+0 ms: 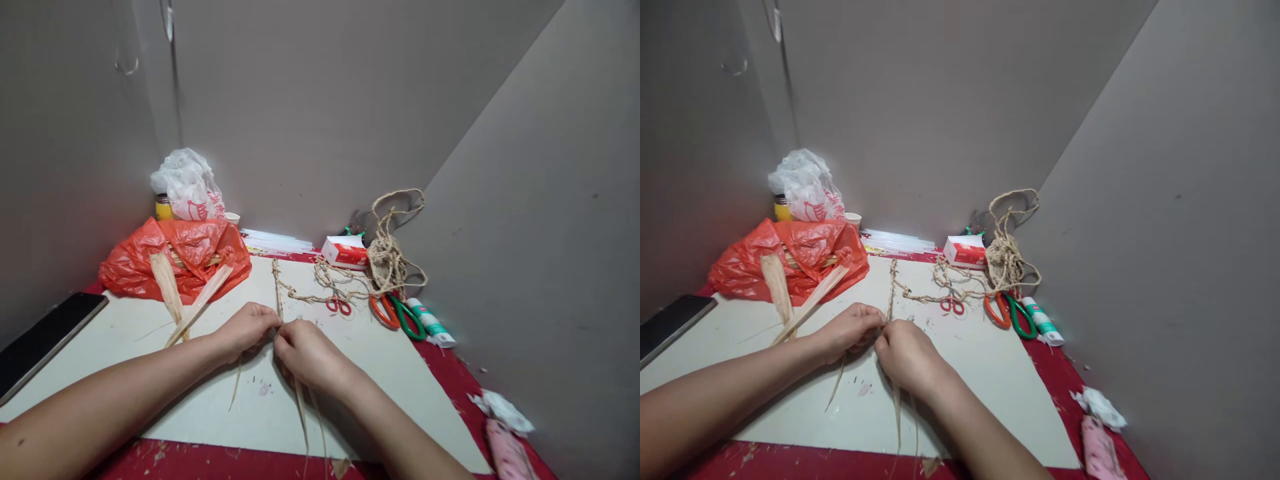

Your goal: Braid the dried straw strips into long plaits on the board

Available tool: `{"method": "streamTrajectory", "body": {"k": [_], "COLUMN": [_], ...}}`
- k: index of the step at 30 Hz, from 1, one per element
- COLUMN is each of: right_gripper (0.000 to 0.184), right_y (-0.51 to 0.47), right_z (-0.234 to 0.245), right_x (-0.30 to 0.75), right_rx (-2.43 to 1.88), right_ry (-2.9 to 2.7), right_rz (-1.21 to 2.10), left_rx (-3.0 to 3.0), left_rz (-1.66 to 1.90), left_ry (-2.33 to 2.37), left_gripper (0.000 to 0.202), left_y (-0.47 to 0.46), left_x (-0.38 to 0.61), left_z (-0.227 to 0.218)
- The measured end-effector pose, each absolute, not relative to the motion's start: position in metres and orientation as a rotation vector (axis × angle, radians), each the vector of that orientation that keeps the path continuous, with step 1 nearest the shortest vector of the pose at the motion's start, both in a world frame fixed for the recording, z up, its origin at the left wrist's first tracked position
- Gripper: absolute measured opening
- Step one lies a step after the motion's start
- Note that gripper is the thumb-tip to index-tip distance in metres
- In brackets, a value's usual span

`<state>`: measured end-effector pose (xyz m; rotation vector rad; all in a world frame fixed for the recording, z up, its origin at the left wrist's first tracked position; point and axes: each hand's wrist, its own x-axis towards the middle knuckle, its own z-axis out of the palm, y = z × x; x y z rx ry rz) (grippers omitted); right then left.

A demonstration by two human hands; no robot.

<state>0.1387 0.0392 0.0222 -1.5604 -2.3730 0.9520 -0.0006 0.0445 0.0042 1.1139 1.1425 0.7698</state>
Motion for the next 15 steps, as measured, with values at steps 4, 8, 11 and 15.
{"method": "streamTrajectory", "body": {"k": [4, 8, 11, 15], "right_gripper": [0.022, 0.032, 0.035, 0.037], "right_y": [0.026, 0.036, 0.056, 0.067], "right_z": [0.039, 0.053, 0.048, 0.029], "right_x": [0.139, 0.152, 0.160, 0.155], "right_rx": [-1.415, -1.299, -1.364, -1.266], "right_ry": [-2.629, -2.436, -2.020, -1.830], "right_rz": [0.658, 0.991, 0.964, 1.441], "left_rx": [1.103, 1.075, 1.038, 1.064], "left_rz": [0.761, 0.793, 0.778, 0.755], "left_ry": [1.081, 0.974, 0.916, 0.886], "left_gripper": [0.009, 0.016, 0.016, 0.017], "left_y": [0.043, 0.044, 0.044, 0.044], "left_x": [-0.002, -0.006, -0.009, -0.011], "left_z": [0.006, 0.008, 0.010, 0.011]}}
